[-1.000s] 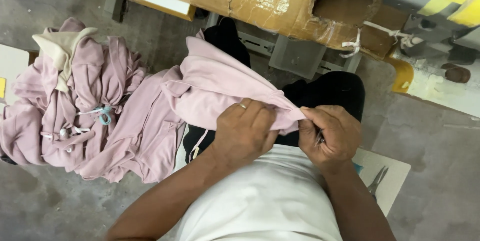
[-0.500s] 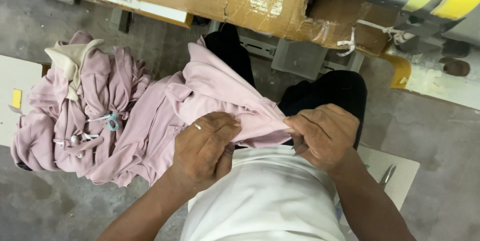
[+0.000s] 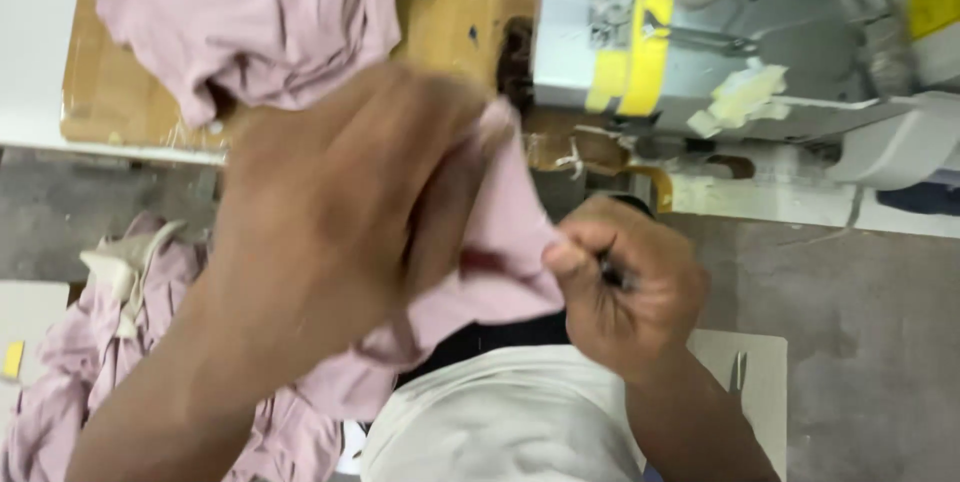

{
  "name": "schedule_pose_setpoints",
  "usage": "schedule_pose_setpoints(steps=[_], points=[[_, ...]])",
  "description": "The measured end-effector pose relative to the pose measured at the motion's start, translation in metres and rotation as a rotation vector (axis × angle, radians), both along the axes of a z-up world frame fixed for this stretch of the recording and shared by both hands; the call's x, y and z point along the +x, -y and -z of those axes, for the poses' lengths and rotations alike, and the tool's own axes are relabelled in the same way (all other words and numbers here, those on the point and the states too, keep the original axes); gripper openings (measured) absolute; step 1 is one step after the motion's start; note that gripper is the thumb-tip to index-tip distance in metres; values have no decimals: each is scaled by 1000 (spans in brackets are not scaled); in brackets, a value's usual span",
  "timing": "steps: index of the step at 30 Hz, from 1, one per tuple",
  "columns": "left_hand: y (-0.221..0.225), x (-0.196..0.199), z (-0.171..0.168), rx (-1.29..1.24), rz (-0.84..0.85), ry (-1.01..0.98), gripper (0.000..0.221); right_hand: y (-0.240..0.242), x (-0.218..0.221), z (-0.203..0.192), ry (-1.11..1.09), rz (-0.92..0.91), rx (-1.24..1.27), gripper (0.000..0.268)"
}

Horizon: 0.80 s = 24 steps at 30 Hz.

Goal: Inspecting a pink garment and trimming loose threads using a small hand tool

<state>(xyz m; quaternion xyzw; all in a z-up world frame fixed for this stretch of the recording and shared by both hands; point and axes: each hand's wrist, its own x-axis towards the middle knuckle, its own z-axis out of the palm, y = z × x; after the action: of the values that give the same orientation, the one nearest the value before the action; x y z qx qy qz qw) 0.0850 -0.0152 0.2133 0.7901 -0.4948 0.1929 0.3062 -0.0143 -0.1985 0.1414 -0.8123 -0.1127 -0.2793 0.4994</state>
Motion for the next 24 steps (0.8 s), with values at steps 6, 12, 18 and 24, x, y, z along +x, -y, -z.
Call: schedule_pose_setpoints(steps=[6, 12, 18, 24], points=[[97, 97, 46, 80, 29, -225, 31, 41, 27, 30, -177, 513, -30, 26], [139, 134, 65, 370, -143, -440, 16, 56, 46, 39, -184, 560, -139, 23], [150, 156, 70, 374, -135, -394, 25, 54, 53, 41, -132, 604, -200, 24], [163, 177, 100, 132, -90, -194, 29, 53, 64, 31, -141, 651, -277, 43]])
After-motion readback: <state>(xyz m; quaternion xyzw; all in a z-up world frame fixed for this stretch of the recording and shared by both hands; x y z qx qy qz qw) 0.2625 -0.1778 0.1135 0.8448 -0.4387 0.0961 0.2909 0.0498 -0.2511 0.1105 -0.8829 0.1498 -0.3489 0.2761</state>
